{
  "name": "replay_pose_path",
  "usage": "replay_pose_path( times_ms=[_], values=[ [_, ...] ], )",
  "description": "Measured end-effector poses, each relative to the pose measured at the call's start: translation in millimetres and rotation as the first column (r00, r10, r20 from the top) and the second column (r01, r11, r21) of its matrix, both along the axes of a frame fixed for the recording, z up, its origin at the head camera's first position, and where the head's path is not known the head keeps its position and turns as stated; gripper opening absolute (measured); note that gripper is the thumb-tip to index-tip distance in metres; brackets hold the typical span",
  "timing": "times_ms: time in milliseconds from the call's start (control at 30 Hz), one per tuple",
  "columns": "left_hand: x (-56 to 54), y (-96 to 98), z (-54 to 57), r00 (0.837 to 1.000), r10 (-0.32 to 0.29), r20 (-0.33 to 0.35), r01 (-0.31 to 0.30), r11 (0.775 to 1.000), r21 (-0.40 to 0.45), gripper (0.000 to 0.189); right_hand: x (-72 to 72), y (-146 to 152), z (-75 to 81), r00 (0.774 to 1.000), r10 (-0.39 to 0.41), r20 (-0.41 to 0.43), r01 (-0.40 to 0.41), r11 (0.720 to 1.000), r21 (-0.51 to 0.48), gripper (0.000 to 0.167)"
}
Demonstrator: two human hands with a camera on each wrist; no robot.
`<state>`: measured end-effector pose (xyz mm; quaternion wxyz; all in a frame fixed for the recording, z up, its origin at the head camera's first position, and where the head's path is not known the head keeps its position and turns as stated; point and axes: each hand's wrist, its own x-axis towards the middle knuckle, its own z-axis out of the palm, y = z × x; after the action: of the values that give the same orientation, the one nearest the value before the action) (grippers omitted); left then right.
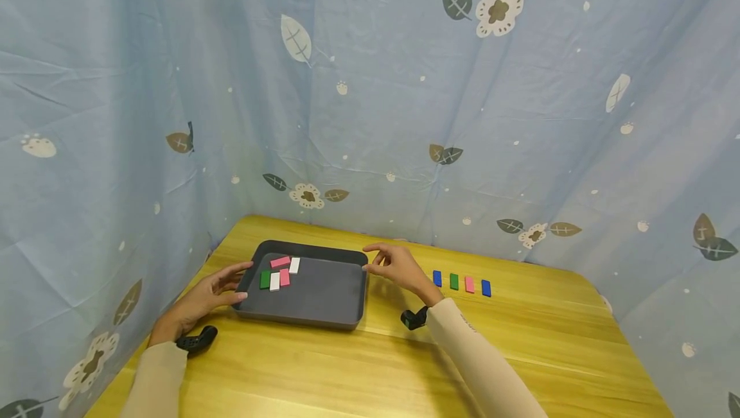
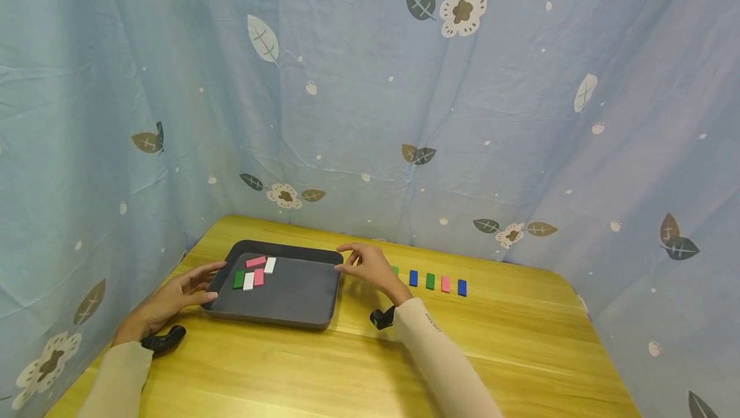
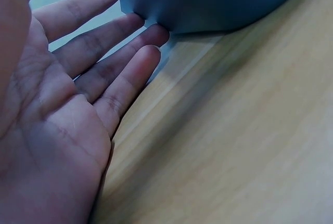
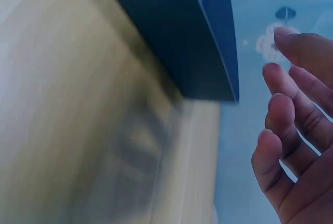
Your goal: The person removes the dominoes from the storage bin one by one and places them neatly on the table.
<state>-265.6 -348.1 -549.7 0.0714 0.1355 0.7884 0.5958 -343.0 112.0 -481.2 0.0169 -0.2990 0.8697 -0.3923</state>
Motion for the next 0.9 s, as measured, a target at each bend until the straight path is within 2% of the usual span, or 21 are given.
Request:
replay_pose_path(
  times_ms=[333,667,900],
  values=[
    [-0.7,-1.3,-1.4,1.000,-0.007,0.008,0.007,1.000,0.010,0.068,1.9,-49.9,-1.2,0.995,0.097,0.035,-0.096,0.995,-0.025,0.044],
    [-2.3,-1.6,-1.7,1.000,0.004,0.004,-0.004,1.000,0.000,0.069,-5.2,-82.6,-0.7,0.994,0.110,0.021,-0.111,0.994,0.022,0.046],
    [-4.2,-2.5,-3.4,1.000,0.001,-0.002,-0.001,1.000,0.000,0.069,-9.9,-98.8,1.3,0.992,0.120,0.048,-0.122,0.992,0.033,0.050]
  ],
)
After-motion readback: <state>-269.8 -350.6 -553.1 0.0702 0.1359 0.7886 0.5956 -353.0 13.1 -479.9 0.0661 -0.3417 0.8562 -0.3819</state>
